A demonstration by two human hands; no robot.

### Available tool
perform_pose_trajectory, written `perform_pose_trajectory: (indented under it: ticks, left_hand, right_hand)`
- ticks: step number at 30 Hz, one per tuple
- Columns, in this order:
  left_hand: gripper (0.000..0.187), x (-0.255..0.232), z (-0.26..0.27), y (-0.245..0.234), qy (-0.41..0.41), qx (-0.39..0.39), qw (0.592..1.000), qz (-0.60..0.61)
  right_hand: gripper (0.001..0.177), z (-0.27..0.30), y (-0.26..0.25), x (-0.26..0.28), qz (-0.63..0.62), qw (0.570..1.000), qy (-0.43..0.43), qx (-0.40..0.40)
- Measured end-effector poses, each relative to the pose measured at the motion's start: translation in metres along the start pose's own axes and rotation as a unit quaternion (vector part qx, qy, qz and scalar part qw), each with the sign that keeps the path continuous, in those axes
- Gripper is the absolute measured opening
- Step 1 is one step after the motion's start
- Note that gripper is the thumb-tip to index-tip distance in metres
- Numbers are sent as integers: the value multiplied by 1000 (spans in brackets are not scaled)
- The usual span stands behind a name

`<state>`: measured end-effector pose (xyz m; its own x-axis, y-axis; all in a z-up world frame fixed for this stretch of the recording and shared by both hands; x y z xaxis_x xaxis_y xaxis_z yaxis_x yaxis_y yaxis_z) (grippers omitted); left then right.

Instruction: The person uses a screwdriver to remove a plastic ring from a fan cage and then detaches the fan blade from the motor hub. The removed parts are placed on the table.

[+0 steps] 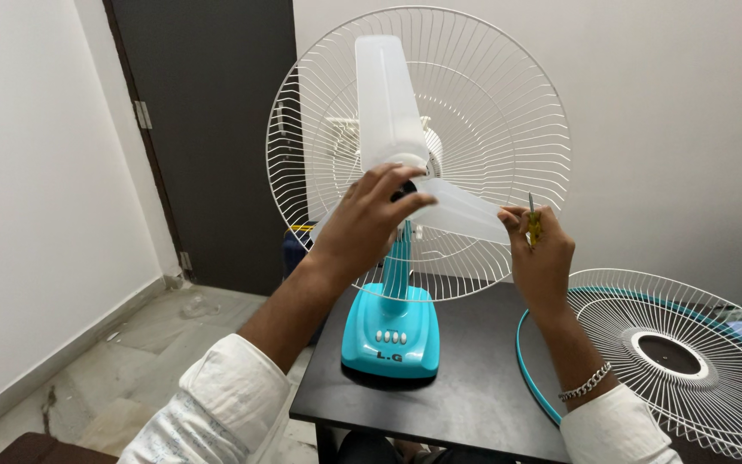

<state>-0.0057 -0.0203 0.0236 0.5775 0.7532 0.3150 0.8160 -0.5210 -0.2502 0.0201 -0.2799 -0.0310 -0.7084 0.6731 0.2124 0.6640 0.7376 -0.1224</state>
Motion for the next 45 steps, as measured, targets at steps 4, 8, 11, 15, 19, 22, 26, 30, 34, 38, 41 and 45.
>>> perform_pose_trajectory:
  ticks: [4, 8, 11, 15, 19, 22, 26, 30, 34, 38, 41, 45]
  left_hand:
    - [51, 7, -5, 0, -155, 112, 978, 78]
    - [41, 12, -1, 10, -222, 183, 954, 90]
    - [28, 9, 2, 12, -128, 127, 981, 72]
    - [41, 2, 3, 8, -35, 60, 997, 43]
    - [52, 2, -4, 4, -108, 56, 992, 40]
    - [55, 11, -2, 11, -245, 188, 947, 91]
    - [30, 8, 4, 13, -164, 110, 979, 59]
    - [30, 7, 9, 15, -61, 59, 995, 59]
    - [48, 6, 10, 12, -20, 13, 999, 44]
    - [62, 12, 10, 18, -97, 64, 993, 9]
    - [59, 16, 15, 31, -124, 105, 986, 37]
    - [54, -21, 53, 51, -46, 98, 993, -48]
  right_hand:
    - [29, 1, -1, 1, -2, 1000, -22, 0]
    - [31, 1, -1, -1, 1, 1000, -1, 2]
    - [29, 0, -1, 0, 7, 1000, 1, 3]
    - [28, 1, -2, 2, -6, 1000, -10, -2]
    - [23, 2, -2, 3, -9, 1000, -18, -3]
    - [25, 2, -2, 2, -20, 1000, -9, -1]
    - [28, 2, -1, -1, -12, 1000, 7, 1]
    - [27, 3, -1, -1, -7, 1000, -15, -5]
    - [32, 3, 0, -3, -9, 1000, 3, -4]
    - [30, 3, 0, -4, -9, 1000, 2, -4]
    - [33, 4, 1, -3, 1, 999, -32, -14]
    - [32, 8, 3, -3, -14, 999, -44, -17]
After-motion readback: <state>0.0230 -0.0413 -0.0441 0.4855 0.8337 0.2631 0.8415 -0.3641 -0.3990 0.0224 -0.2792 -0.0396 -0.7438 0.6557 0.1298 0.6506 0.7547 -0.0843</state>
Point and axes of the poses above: each hand's wrist, its own z-axis away from the middle knuckle, its own y-axis out of the palm, x = y × z, the point moved 3 cm from there along -z, towards the middle knuckle, and after that the axes turned 7 degrees about -y, right-handed, at the moved point
